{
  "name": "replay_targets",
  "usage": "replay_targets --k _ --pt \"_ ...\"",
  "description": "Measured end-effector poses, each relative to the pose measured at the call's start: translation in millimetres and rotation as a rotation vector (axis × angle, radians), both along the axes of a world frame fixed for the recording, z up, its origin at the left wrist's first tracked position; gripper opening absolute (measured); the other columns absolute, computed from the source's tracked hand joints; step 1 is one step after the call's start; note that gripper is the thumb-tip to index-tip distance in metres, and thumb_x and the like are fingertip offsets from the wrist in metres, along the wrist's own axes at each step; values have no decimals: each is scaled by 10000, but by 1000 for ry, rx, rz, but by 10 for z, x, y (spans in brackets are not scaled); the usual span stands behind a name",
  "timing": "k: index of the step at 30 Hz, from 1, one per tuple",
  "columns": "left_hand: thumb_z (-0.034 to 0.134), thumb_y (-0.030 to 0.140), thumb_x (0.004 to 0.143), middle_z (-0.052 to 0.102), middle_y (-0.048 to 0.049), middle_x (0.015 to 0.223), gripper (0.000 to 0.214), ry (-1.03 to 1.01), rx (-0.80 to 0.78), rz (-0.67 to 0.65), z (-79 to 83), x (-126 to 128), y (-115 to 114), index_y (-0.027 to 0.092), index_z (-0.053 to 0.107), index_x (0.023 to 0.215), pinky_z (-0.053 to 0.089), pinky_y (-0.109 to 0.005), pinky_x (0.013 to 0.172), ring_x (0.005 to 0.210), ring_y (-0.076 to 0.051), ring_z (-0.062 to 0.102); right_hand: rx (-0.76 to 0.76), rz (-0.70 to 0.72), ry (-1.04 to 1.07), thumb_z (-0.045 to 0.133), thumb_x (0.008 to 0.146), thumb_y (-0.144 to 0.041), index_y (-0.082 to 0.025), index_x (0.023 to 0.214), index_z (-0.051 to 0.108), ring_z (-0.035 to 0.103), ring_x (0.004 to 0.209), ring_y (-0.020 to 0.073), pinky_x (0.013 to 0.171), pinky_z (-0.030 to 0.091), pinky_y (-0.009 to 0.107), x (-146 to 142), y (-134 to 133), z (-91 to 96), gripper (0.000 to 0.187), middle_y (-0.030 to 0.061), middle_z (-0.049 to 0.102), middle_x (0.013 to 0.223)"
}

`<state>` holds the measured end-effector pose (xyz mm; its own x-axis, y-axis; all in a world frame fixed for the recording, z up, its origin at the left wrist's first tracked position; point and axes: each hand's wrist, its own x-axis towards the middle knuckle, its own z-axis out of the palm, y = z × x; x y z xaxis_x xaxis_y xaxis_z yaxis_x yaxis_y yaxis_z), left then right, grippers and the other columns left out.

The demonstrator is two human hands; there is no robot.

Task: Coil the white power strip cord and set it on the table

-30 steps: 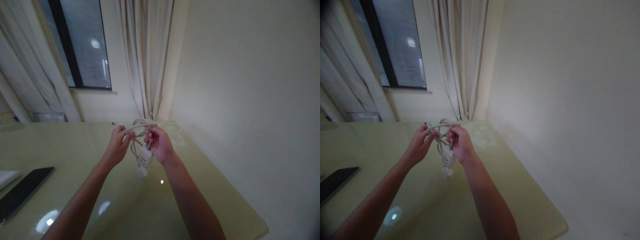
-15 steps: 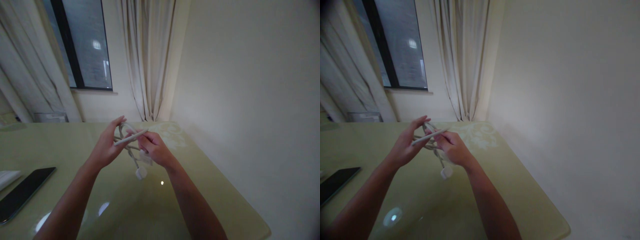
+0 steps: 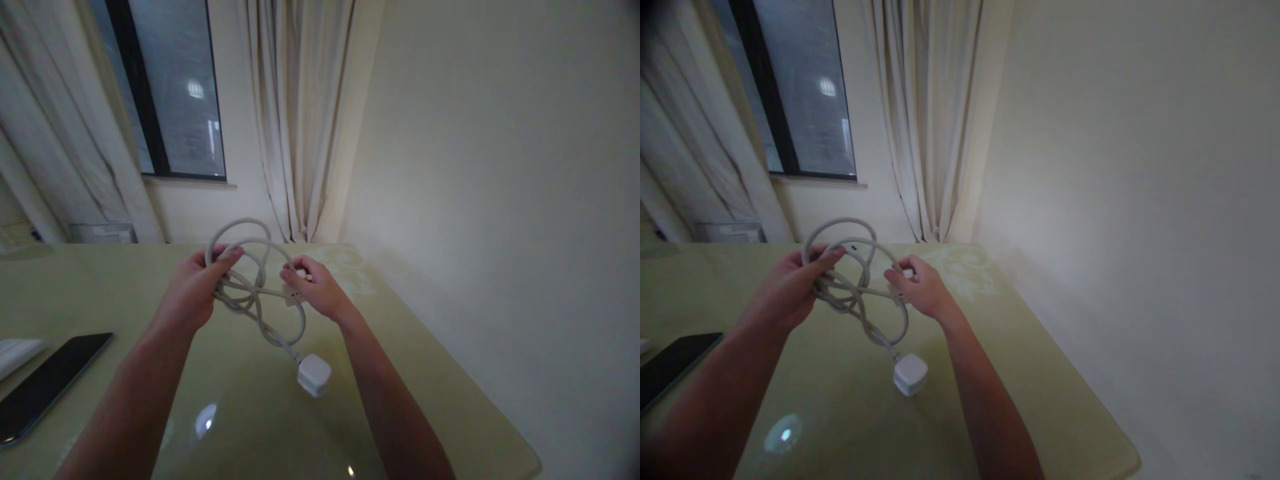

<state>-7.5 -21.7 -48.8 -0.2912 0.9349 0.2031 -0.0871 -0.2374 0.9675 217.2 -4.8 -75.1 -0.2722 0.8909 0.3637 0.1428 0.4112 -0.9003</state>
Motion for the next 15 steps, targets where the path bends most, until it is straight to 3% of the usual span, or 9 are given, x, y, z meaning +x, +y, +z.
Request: replay_targets --k 5,7,12,15 --pt "904 244 581 609 52 627 323 -275 -105 23 98 -166 23 177 747 856 347 -181 412 484 -76 501 -241 315 14 929 693 -493 -194 1040 621 689 896 183 811 567 324 51 109 -149 552 26 718 963" --pt "911 256 584 624 44 645 336 -272 -102 34 91 -222 40 185 761 876 352 -185 421 503 -81 508 -214 319 38 929 697 -484 -186 1016 627 685 891 170 810 566 313 82 138 -153 531 26 719 962" --pt "907 488 594 704 -26 773 486 26 -2 84 40 -256 30 177 794 949 362 -224 504 643 -138 562 6 -83 379 923 704 -459 -202 972 585 639 759 129 686 532 250 194 163 -3 501 -17 675 858" --pt "856 601 628 717 -39 774 519 299 20 24 37 -186 -8 176 802 921 393 -256 566 690 -173 568 116 -306 644 913 705 -466 -229 1058 557 616 722 122 676 537 258 249 96 150 554 -36 646 850"
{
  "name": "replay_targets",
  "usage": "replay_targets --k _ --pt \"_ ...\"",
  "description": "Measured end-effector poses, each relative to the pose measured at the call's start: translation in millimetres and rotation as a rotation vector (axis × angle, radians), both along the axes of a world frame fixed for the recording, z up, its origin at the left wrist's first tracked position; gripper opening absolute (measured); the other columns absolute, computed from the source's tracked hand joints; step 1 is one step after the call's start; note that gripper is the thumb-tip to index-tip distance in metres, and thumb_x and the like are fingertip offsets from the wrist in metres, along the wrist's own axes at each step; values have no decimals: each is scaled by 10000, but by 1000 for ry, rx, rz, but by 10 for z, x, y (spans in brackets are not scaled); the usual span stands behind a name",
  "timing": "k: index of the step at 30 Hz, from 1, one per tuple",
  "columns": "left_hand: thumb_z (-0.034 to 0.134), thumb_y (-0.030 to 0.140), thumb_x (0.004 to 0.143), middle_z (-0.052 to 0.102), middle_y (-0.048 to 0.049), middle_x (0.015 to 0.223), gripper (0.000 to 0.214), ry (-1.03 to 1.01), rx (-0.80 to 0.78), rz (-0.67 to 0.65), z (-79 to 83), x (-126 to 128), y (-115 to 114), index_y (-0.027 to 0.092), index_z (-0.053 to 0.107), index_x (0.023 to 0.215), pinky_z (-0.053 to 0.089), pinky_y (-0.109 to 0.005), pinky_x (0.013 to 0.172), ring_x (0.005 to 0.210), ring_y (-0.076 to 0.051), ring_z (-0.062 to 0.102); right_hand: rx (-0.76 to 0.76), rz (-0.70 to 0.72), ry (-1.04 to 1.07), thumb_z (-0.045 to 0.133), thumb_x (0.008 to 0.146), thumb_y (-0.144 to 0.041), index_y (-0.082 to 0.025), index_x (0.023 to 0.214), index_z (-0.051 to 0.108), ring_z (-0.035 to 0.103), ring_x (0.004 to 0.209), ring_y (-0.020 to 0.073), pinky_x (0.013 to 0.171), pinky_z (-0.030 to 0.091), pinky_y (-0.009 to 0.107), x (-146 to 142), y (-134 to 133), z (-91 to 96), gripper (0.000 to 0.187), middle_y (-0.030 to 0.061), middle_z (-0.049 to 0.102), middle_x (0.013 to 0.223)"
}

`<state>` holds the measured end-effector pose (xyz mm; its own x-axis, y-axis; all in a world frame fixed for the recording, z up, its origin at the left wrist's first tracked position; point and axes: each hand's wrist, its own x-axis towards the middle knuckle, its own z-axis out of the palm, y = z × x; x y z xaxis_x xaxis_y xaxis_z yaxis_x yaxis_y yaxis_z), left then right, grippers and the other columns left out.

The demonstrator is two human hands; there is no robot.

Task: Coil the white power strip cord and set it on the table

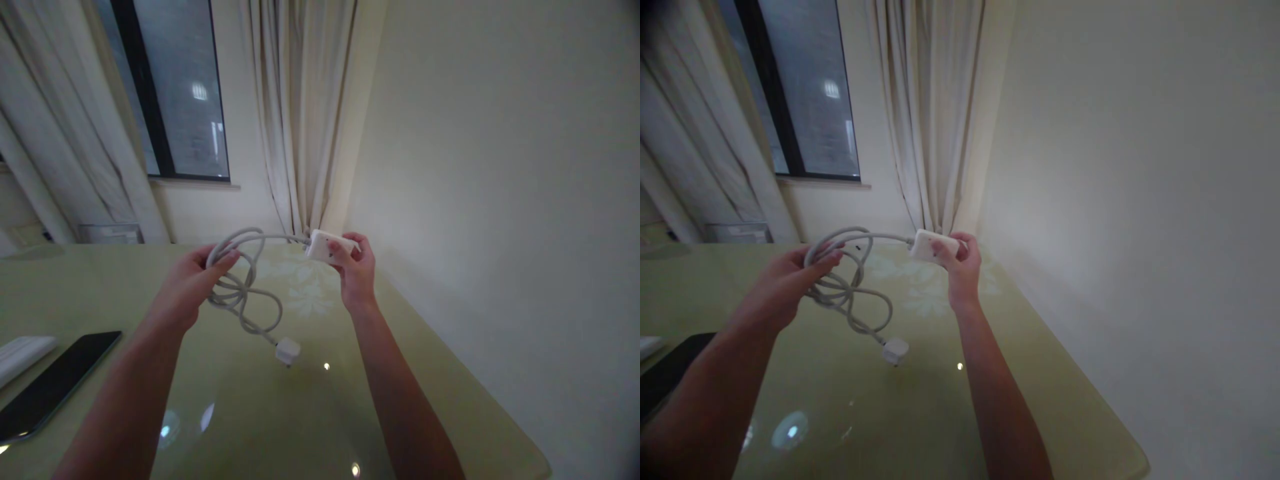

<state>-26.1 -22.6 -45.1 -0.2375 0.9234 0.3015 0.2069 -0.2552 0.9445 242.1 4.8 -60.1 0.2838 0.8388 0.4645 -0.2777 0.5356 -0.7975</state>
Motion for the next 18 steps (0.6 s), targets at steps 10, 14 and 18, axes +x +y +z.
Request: replay_targets --k 10,14,18 --pt "732 624 792 726 -55 880 483 139 33 -113 -180 229 65 183 769 985 441 -305 685 839 -232 624 333 -332 -333 823 855 -456 -236 1188 681 637 832 167 729 551 291 -61 -397 269 424 36 698 1000" --pt "760 511 768 751 -65 927 407 100 38 -156 -157 262 37 174 749 997 476 -319 720 860 -237 650 393 -416 -446 820 879 -438 -260 1237 705 673 977 212 861 575 353 -31 -518 329 416 69 719 1159" --pt "757 354 694 784 -99 1051 458 -6 62 -116 -153 279 38 166 738 1111 525 -344 798 999 -272 698 456 -453 -607 807 904 -422 -284 1275 708 672 1020 231 918 569 386 7 -620 405 408 71 725 1174"
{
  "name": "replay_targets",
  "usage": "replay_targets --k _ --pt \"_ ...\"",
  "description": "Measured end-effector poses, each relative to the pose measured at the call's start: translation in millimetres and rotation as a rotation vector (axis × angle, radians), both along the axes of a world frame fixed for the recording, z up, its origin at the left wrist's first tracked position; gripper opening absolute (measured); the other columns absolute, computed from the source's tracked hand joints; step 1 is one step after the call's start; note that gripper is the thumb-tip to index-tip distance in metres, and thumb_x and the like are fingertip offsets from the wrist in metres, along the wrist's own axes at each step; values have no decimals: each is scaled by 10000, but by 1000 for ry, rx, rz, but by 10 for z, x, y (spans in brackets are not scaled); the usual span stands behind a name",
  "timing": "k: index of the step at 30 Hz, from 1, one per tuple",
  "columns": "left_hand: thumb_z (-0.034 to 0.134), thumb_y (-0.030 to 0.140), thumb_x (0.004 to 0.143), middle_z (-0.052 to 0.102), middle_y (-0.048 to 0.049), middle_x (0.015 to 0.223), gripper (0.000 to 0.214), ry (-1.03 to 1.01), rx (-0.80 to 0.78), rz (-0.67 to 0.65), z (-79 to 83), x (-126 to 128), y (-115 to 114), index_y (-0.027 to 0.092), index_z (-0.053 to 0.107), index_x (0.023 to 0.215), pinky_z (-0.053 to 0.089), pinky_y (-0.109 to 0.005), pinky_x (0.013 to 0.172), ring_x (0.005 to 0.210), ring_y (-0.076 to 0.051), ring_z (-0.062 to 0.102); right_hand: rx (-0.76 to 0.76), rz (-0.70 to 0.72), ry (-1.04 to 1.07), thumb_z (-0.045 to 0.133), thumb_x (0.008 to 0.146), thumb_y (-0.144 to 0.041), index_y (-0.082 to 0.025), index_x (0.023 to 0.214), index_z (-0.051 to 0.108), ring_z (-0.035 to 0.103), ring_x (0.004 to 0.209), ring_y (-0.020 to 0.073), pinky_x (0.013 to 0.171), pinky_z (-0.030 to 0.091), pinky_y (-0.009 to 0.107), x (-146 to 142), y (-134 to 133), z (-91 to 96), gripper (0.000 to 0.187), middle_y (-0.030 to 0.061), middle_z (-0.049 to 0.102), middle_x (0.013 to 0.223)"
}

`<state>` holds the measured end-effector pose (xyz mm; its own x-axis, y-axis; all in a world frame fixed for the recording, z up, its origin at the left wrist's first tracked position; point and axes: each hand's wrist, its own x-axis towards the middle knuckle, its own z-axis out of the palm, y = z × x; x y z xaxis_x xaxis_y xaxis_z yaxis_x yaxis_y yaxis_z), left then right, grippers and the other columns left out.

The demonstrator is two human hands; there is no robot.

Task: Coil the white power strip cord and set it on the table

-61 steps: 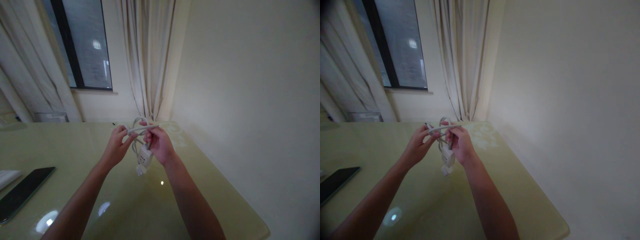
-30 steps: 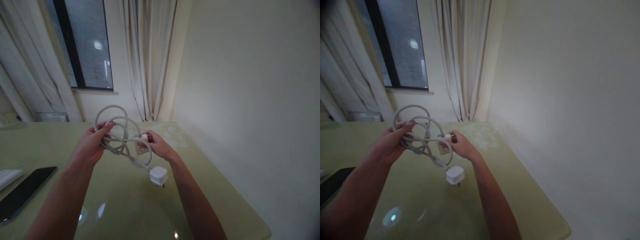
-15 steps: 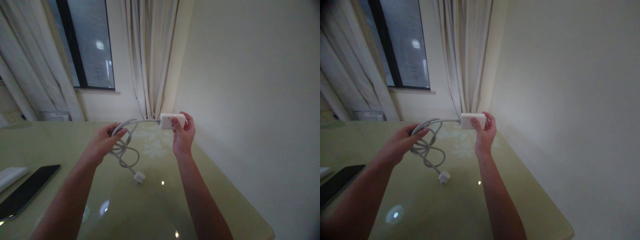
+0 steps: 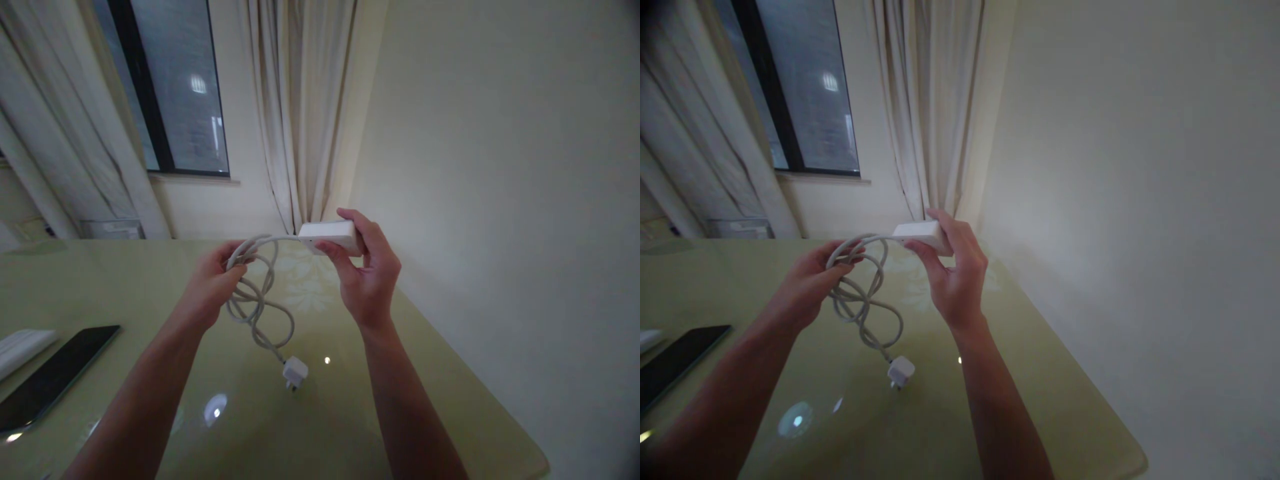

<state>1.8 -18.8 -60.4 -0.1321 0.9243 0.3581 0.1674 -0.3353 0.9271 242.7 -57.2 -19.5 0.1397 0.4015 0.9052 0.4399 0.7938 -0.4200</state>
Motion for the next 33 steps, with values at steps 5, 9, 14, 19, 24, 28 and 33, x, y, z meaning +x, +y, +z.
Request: replay_targets --k 5,9,14,19,24,28,33 --pt "713 273 681 781 -117 1114 476 -87 9 -17 -5 50 -32 177 708 1147 565 -341 735 1038 -293 727 -72 78 -192 798 922 -392 -306 1291 703 690 1011 219 930 556 362 -47 -17 6 391 45 748 1141" --pt "739 266 687 777 -112 1079 511 -146 -20 -89 -3 92 -80 191 672 1188 577 -334 705 1008 -284 742 -87 90 -362 765 954 -370 -268 1302 701 688 1045 214 952 526 337 -207 53 -130 368 67 746 1125" --pt "763 292 710 773 -103 1075 491 -114 -42 -116 -37 83 -56 178 680 1181 564 -347 789 965 -244 725 -143 40 -442 771 945 -401 -264 1314 691 664 1140 252 1015 496 377 -342 137 -285 401 96 749 1215" --pt "746 420 787 727 -138 1247 482 79 -74 -193 -93 81 -11 177 688 1199 571 -430 888 1016 -261 714 -161 -17 -426 765 950 -372 -252 1308 687 645 1127 262 1012 496 399 -347 179 -325 387 92 762 1216" --pt "673 514 882 746 -114 1104 434 249 -78 -302 -140 77 17 193 703 1172 581 -423 816 941 -261 712 -114 -31 -279 768 944 -359 -254 1285 700 656 1101 253 999 504 402 -343 158 -285 364 84 761 1177" --pt "655 517 899 756 -97 998 371 353 -50 -388 -172 40 60 197 737 1067 562 -407 804 890 -260 708 -117 -39 -113 786 923 -382 -248 1241 722 675 1026 242 953 531 400 -319 143 -249 350 82 759 1129" --pt "592 552 908 754 -91 852 373 461 -95 -398 -282 -12 150 206 728 877 543 -386 740 813 -266 698 -114 6 75 733 954 -417 -261 1282 697 671 1009 226 884 565 377 -303 102 -216 366 85 728 1174"
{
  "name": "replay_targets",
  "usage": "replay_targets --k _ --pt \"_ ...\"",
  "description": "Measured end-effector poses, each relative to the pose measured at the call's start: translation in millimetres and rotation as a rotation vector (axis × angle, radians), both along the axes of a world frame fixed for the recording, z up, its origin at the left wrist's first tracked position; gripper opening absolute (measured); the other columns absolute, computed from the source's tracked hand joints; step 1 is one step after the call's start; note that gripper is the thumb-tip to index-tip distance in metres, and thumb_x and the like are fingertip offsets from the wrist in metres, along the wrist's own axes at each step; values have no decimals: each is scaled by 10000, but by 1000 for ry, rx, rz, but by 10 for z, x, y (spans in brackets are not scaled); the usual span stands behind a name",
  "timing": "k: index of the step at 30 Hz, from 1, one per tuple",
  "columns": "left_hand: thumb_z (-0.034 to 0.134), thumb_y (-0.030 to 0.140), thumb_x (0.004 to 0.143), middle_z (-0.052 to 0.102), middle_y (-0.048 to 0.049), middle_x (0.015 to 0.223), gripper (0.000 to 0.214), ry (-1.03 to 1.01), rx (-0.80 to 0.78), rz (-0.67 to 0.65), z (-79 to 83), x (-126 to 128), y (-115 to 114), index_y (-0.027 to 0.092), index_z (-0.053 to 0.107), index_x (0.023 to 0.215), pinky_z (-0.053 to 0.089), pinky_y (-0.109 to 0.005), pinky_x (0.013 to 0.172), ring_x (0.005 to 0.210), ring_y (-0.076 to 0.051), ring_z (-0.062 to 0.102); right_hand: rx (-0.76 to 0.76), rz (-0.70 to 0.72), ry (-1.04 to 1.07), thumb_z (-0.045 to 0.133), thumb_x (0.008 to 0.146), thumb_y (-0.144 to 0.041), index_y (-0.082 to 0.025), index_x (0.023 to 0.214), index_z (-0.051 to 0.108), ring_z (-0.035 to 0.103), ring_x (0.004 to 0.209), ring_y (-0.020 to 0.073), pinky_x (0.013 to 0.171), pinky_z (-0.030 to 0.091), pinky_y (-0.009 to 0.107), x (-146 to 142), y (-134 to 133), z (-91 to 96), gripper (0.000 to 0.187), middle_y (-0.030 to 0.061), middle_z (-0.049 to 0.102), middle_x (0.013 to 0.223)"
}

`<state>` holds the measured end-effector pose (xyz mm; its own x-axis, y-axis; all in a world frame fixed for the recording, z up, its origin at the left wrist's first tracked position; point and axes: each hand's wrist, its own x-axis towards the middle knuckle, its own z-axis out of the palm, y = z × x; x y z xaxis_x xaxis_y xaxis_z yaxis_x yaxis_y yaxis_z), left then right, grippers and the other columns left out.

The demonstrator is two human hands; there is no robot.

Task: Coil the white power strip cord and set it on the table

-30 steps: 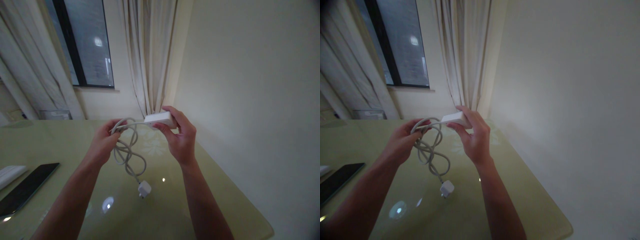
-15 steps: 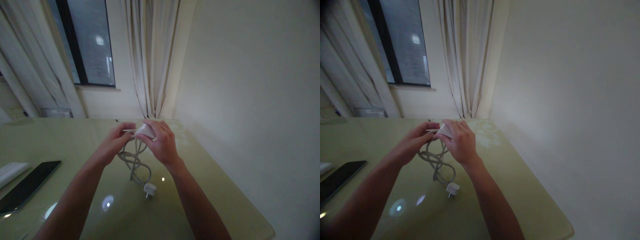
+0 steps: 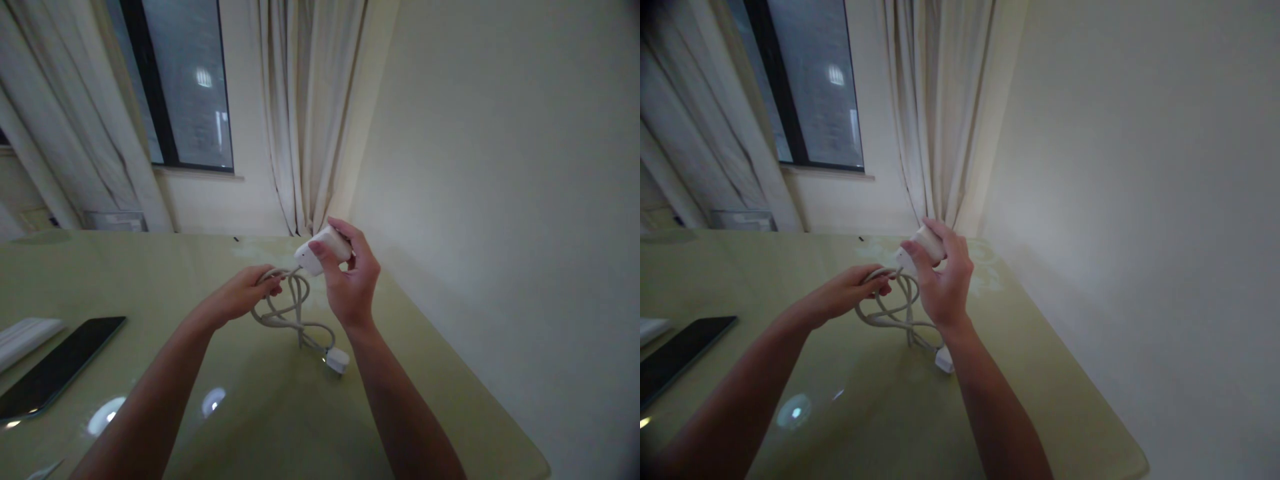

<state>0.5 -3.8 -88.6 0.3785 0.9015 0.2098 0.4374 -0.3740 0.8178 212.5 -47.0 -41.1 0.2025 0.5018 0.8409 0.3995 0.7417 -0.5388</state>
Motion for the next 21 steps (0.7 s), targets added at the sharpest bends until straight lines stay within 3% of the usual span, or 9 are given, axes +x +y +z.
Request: replay_targets --k 5,9,13,17,21 --pt "604 545 848 724 -79 707 362 -6 34 168 -80 42 75 214 637 704 505 -350 630 659 -239 657 66 -3 219 695 967 -433 -244 1331 660 662 1023 223 857 579 363 27 -71 84 411 86 684 1206" --pt "597 509 832 667 -50 602 324 -25 13 316 -104 84 87 219 576 687 422 -300 513 530 -199 589 105 11 289 660 984 -442 -252 1415 608 657 1116 268 875 591 405 41 -122 111 473 105 644 1260" --pt "632 549 794 630 -36 577 368 -97 -99 345 -148 71 100 200 595 681 392 -274 465 502 -185 573 248 -22 323 614 1011 -460 -303 1479 553 658 1178 310 897 601 463 60 -148 114 497 105 606 1340" --pt "685 575 783 570 -1 597 410 -335 -133 329 -89 84 67 183 599 695 405 -242 475 515 -137 528 396 -85 294 576 1037 -434 -334 1463 554 678 1148 294 860 608 438 127 -126 150 438 86 604 1341" --pt "773 532 778 516 27 670 395 -628 -72 277 95 158 -46 164 630 767 354 -190 447 510 -75 428 211 -16 173 660 1002 -428 -298 1428 584 698 1019 239 789 606 356 201 -115 190 452 78 686 1184"
